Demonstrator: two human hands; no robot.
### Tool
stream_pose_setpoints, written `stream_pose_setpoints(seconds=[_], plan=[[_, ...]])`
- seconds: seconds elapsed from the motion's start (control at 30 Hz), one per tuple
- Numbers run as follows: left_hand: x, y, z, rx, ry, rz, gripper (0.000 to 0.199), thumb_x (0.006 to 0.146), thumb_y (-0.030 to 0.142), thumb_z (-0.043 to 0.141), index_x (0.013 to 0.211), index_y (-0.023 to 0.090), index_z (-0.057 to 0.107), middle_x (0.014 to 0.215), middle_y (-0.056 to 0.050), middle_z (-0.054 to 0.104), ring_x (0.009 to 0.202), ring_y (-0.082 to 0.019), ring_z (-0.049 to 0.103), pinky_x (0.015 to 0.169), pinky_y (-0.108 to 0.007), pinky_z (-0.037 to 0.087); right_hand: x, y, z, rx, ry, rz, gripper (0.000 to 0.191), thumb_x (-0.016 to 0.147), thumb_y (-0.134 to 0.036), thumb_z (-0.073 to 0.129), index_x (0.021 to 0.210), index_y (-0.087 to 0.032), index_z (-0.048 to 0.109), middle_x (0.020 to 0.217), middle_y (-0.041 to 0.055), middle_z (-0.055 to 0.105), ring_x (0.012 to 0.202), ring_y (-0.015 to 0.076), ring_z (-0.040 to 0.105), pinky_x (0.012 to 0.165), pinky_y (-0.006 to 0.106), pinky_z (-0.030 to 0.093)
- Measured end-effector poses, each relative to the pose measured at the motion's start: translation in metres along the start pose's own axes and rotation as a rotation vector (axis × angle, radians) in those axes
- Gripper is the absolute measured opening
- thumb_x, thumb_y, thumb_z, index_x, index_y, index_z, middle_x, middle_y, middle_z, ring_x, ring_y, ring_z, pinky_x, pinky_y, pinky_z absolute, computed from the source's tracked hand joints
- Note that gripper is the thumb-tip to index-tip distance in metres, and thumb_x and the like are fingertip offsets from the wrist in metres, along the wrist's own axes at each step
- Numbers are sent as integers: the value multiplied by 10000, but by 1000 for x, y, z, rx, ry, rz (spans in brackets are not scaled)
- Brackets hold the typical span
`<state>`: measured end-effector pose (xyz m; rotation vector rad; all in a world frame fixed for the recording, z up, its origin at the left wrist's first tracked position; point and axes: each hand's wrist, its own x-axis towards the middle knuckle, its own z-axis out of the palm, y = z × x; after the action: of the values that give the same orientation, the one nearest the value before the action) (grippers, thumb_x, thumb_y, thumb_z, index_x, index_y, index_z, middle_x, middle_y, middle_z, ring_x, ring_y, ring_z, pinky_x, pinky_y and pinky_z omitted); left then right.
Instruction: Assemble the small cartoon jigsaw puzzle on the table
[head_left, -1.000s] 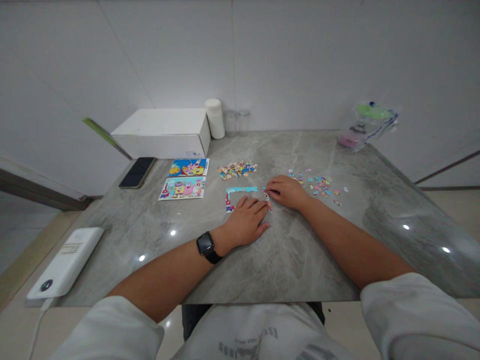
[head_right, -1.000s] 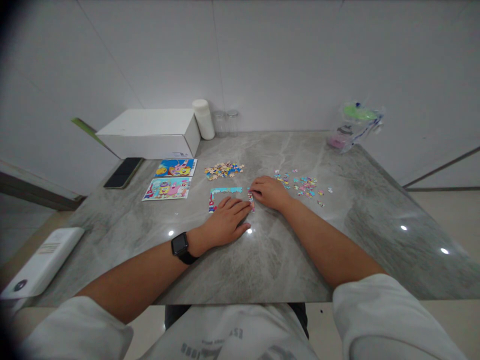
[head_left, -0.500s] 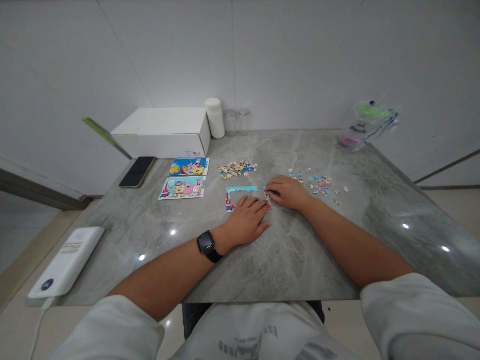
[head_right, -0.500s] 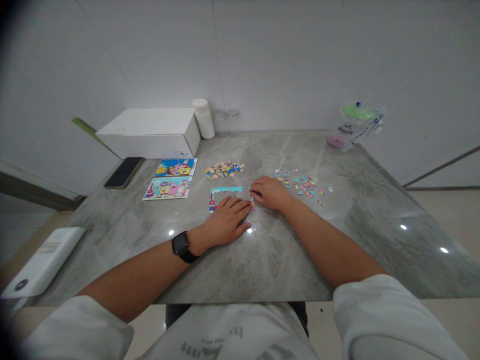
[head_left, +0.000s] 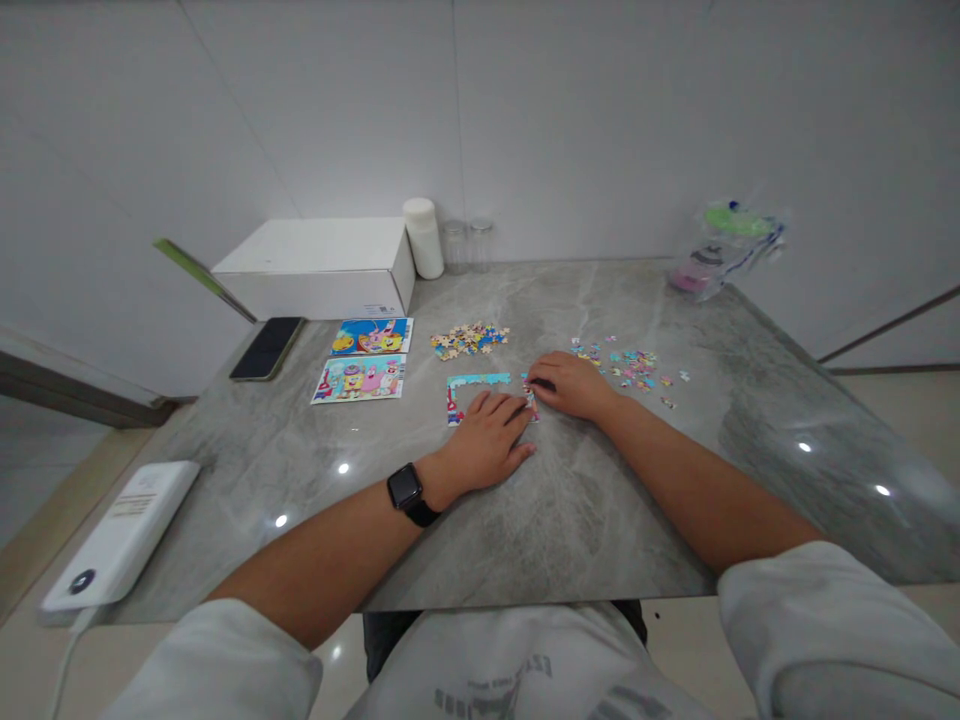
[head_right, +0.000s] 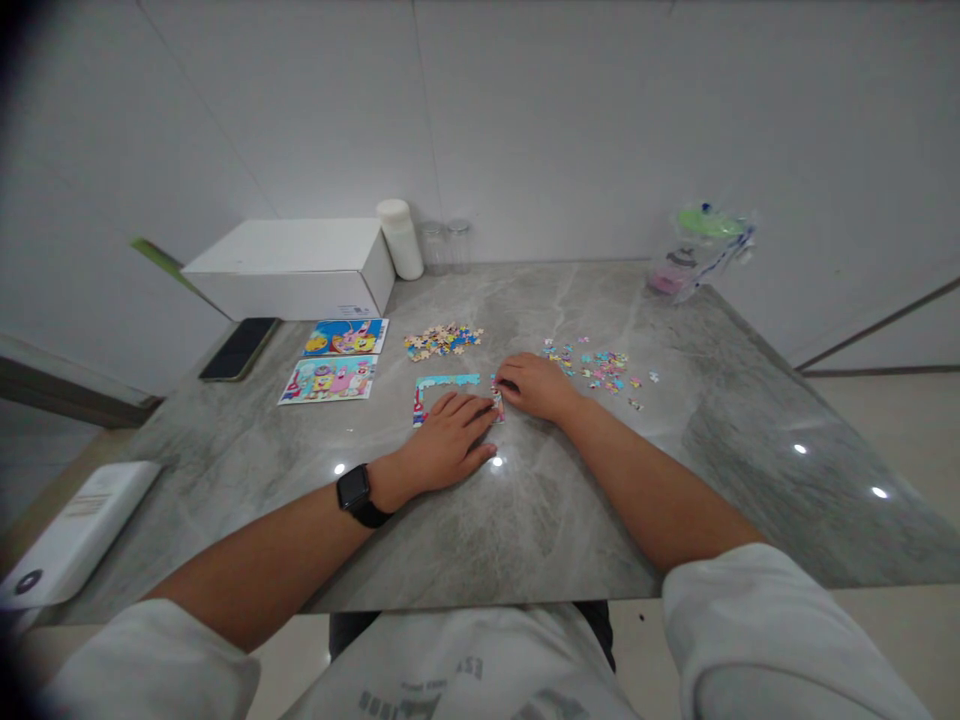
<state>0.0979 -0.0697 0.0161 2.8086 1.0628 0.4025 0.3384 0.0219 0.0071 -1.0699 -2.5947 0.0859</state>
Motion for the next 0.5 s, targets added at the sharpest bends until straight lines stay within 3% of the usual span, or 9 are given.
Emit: stream_pose_setpoints(seconds=[0.33,0.5], plan=[[0,-1,-3,-99,96,36,458,1042,391,575,1452,189,592,1477,-138,608,1374,-308,526,1224,-537,368,-3,-1,-3,47,121,42,161,971,-237,614,1022,-206,764,1061,93,764,1038,240,676,962,355,505],[-1,0,-6,-231,155,158,378,1055,323,546,1404,200,624,1410,-137,655,1313,-272,585,1148,-493,460,-1,-3,-27,114,268,171,215,1001,-254,558,1050,-230,765,1076,82,766,954,209,678,929,344,523]])
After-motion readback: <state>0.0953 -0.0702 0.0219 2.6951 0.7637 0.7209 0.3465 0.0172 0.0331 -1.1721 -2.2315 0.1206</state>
